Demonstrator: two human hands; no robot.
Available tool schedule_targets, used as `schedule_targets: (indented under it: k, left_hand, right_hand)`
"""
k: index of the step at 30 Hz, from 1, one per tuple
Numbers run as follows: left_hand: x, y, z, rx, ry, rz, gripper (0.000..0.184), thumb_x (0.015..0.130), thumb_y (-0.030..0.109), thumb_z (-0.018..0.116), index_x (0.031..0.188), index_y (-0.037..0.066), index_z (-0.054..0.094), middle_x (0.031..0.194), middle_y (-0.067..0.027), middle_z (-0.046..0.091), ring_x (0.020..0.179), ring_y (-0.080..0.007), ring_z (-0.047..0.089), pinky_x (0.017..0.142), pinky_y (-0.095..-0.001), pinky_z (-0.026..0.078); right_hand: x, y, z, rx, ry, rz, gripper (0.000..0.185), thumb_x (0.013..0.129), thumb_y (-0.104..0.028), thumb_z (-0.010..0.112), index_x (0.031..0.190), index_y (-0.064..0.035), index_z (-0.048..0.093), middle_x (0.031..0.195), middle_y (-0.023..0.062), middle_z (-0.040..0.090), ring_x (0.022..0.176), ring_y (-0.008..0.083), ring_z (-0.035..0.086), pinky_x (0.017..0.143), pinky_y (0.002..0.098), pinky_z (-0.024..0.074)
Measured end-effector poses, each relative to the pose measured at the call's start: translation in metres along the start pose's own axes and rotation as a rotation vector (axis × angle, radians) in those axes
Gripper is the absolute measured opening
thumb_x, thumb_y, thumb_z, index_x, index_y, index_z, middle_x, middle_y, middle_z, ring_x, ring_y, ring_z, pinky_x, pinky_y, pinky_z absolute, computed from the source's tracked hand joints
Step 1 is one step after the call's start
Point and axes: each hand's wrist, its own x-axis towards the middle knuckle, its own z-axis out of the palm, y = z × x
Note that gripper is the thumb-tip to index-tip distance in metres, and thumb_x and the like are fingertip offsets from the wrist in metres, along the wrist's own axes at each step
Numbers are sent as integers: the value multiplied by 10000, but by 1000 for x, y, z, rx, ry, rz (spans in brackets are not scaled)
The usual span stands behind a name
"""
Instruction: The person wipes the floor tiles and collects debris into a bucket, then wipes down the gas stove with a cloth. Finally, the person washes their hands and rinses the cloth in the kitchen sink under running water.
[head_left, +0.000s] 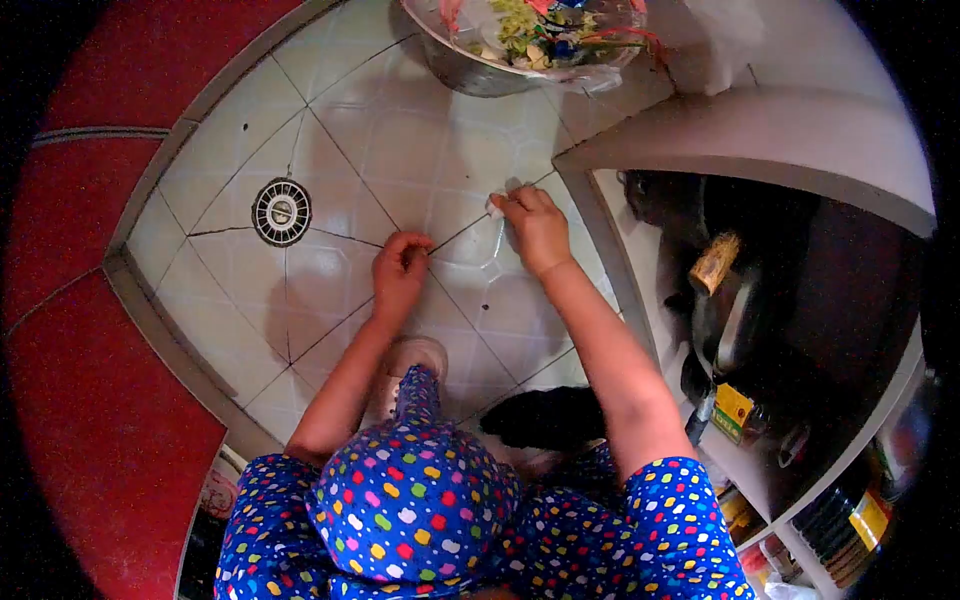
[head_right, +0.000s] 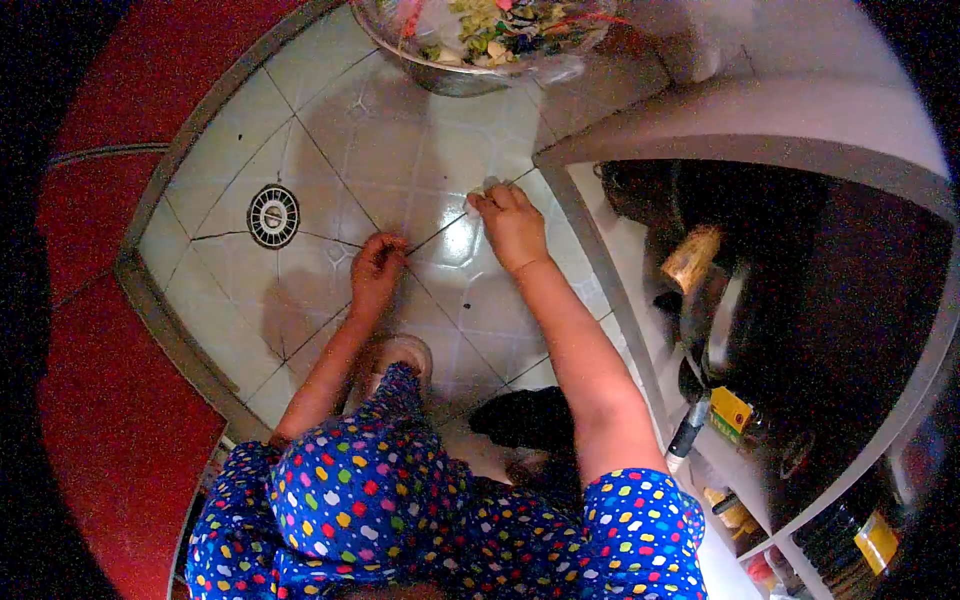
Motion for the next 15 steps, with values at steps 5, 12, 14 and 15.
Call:
schedule_targets:
  k: [5, 12, 14, 15]
  left_hand:
    - [5, 2, -7, 123, 21, 39, 172, 798, -42, 538, 936, 41, 599, 868, -21, 620, 741, -89, 551, 678, -223, 447]
    - [-6, 11, -4, -37, 13, 35, 148, 823, -26, 528, 940, 36, 593, 859, -19, 616, 761, -91, 557, 701, -224, 451]
    - [-15, 13, -7, -43, 27, 3, 128, 833, -14, 528, 928, 37, 597, 860, -17, 616, 760, -88, 558, 708, -227, 457]
    - [-18, 12, -10, -35, 29, -1, 128, 833, -14, 528, 928, 37, 597, 860, -17, 616, 760, -88, 558, 708, -227, 457]
  right_hand:
    - [-34, -18, 15, 70, 181, -20, 413, 636, 7, 609, 1012, -153, 671, 883, 49, 584, 831, 262, 563, 683, 367, 486]
    - [-65, -20, 8, 460, 93, 285, 311, 684, -8, 609, 958, -133, 686, 885, 72, 605, 821, 246, 593, 702, 333, 495]
    - [-63, 2, 4, 481, 251, 510, 290, 716, -12, 603, 963, -135, 693, 891, 81, 609, 797, 234, 603, 705, 321, 490]
    - [-61, 14, 3, 447, 333, 598, 285, 728, -18, 605, 969, -140, 696, 897, 83, 611, 790, 227, 607, 707, 313, 489]
